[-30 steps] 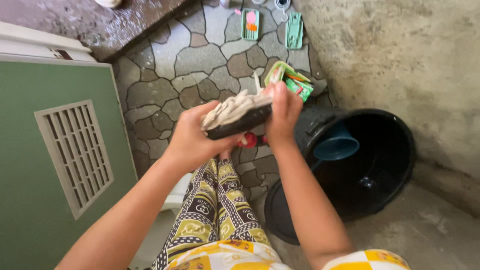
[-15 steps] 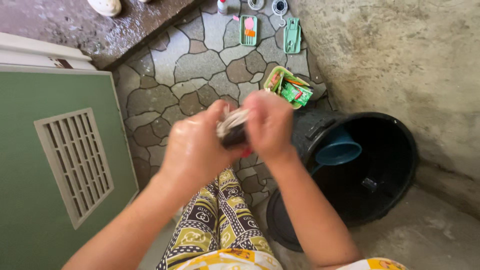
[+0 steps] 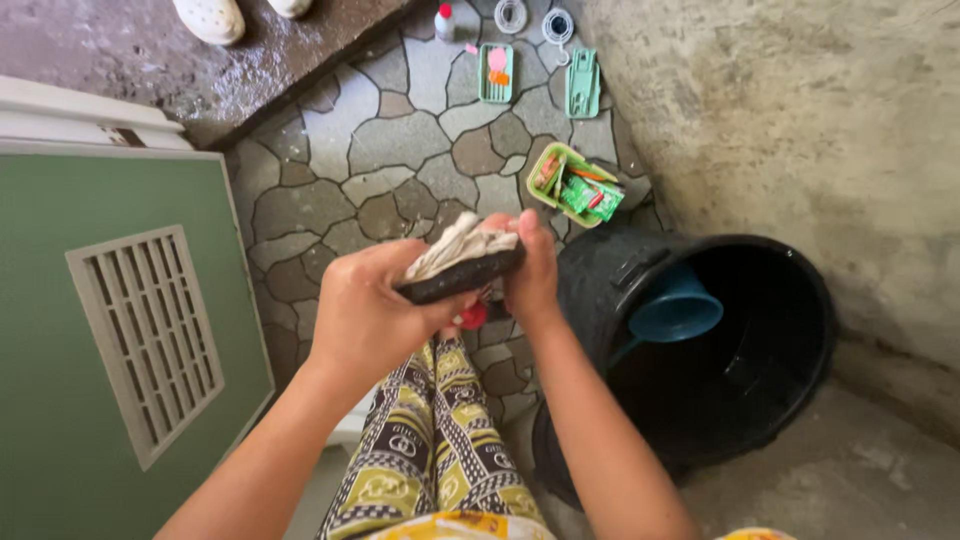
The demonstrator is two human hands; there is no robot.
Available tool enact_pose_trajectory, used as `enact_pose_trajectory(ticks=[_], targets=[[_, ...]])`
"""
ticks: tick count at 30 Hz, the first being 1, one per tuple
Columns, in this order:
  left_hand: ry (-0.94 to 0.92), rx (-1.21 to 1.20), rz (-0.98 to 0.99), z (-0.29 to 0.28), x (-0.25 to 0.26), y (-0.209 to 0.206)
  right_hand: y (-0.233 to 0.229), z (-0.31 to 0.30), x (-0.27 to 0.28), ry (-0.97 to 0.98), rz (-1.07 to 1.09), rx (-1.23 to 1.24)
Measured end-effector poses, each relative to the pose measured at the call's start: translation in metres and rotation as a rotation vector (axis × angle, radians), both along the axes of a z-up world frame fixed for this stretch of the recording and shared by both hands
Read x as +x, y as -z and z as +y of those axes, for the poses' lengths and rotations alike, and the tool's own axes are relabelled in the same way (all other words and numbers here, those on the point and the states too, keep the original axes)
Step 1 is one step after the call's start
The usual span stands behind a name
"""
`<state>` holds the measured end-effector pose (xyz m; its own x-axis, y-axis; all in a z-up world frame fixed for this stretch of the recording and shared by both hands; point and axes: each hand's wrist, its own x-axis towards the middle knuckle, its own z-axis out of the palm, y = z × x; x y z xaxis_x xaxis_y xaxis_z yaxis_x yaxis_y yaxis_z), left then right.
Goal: The person fills a blue bowl with water from a kitchen tap, carries it to a tiled area, and uses it to wash a string mop. They repeatedly wet, wring, and rinse the mop head by hand, pouring water over it and squeezing out excess water.
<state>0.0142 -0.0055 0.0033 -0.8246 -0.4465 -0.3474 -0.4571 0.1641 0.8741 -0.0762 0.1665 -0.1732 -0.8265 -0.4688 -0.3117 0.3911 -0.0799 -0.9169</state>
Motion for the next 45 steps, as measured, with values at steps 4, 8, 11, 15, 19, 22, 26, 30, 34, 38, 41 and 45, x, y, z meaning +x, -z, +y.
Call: enact_pose_trajectory(ticks=[4,8,11,15,19,22,26,30,34,38,41,45], targets=[[-0.01,0.022,0.075,0.001,0.007,-0.005,0.025,0.011,0.016,0.134,0.646,0.393],[0.02,-0.017,-0.018,0.002,0.003,-0.007,0.018,-0.002,0.014,0.195,1.138,0.597],[0.221,-0.491,-0.302,-0.003,0.002,-0.014,-0.009,-0.017,0.02,0.094,0.421,0.2],[0.24,-0.438,-0.117,-0.01,-0.005,-0.018,-0.049,-0.021,0.019,0.112,0.423,0.088],[0.189,-0.24,0.055,-0.018,-0.001,-0.023,-0.053,-0.016,0.011,0.05,-0.129,-0.225],[0.137,-0.117,0.155,-0.017,-0.004,-0.028,-0.03,-0.015,-0.004,0.138,-0.439,-0.554],[0.22,-0.235,0.031,-0.004,-0.007,-0.044,0.001,0.0,-0.004,0.525,-0.46,-0.448],[0.292,-0.335,0.013,0.004,-0.021,-0.053,0.014,0.003,0.007,0.289,-0.328,-0.146],[0.427,-0.451,-0.014,-0.004,-0.021,-0.053,-0.017,-0.005,0.031,0.067,-0.214,-0.057],[0.728,-0.69,0.253,-0.021,-0.024,-0.057,-0.07,-0.018,-0.002,-0.183,-0.725,-0.141],[0.88,-0.867,0.429,-0.024,-0.024,-0.077,-0.105,-0.032,-0.032,-0.318,-0.967,0.042],[0.882,-0.903,0.725,-0.023,-0.025,-0.098,-0.127,-0.056,-0.051,-0.447,-0.604,-0.043]])
